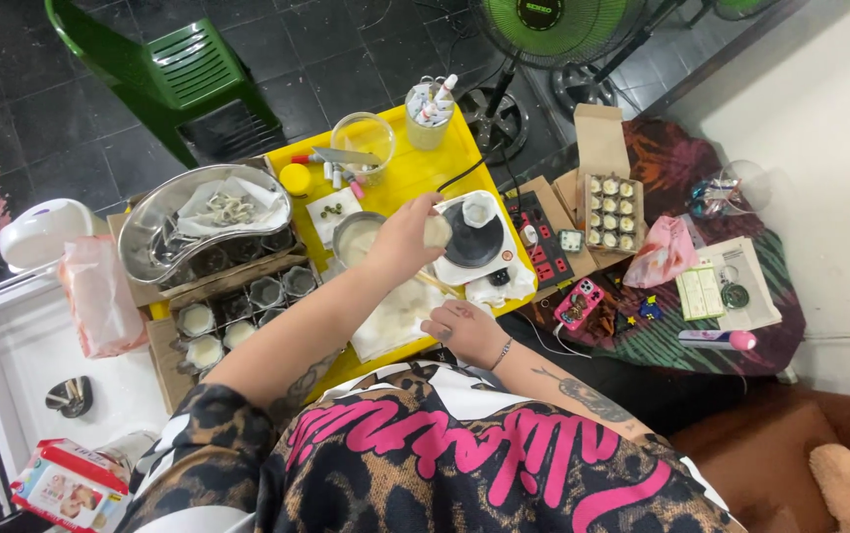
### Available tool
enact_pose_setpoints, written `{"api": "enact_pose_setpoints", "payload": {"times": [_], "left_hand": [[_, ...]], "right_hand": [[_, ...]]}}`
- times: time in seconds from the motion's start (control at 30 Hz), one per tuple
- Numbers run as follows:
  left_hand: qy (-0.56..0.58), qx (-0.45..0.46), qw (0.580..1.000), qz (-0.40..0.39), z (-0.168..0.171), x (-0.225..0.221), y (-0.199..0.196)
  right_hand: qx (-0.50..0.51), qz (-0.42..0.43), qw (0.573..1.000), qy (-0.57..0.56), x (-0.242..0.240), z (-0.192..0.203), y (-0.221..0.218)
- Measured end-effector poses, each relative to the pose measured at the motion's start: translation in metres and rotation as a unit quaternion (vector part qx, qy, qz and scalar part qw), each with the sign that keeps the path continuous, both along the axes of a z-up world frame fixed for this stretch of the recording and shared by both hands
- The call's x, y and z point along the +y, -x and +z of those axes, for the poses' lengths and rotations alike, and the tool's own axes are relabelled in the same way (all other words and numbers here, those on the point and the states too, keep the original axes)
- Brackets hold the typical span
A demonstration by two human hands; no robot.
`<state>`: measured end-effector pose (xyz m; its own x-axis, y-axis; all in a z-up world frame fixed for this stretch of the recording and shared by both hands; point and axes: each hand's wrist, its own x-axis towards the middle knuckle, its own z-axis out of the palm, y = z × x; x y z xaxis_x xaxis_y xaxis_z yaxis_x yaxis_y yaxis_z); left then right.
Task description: Cleaning and preparing candle jars and molds at a workbench for production.
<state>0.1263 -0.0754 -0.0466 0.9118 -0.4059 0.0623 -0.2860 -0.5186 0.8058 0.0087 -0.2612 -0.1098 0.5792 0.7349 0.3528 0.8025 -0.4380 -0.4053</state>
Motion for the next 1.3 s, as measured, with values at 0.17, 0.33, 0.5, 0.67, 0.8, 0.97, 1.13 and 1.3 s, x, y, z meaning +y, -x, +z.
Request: {"api": "enact_pose_setpoints", "payload": {"times": [0.17,0.33,0.5,0.67,0.8,0.97,1.13,1.3], "left_hand": [[-0.048,0.025,0.998,-0.008,-0.006,-0.014,-0.010],[-0.023,0.008,1.000,-0.008,-0.024,-0.023,-0.017],[-0.009,-0.018,1.000,-0.007,-0.032,-0.027,-0.021],[-0.007,-0.011,1.000,0.004,-0.030,-0.028,-0.019],[-0.011,0.024,1.000,0.002,-0.035,-0.027,-0.021],[-0.061,0.009,0.998,-0.030,-0.023,-0.031,-0.022],[-0.129,-0.014,0.991,-0.038,-0.008,-0.041,-0.020],[-0.185,-0.044,0.979,-0.068,-0.005,-0.049,-0.022]], "right_hand": [[-0.003,-0.023,1.000,0.007,-0.010,-0.006,0.009],[-0.010,-0.039,0.999,0.001,-0.015,-0.005,0.010],[-0.020,-0.072,0.997,0.016,-0.020,-0.006,0.007],[0.000,-0.075,0.997,0.006,-0.021,-0.014,0.005],[0.050,-0.107,0.993,-0.021,-0.021,-0.017,0.005],[0.087,-0.142,0.985,-0.051,-0.019,-0.010,0.005],[0.136,-0.160,0.976,-0.058,-0.019,-0.013,0.007],[0.150,-0.167,0.972,-0.072,-0.021,-0.016,0.009]]}}
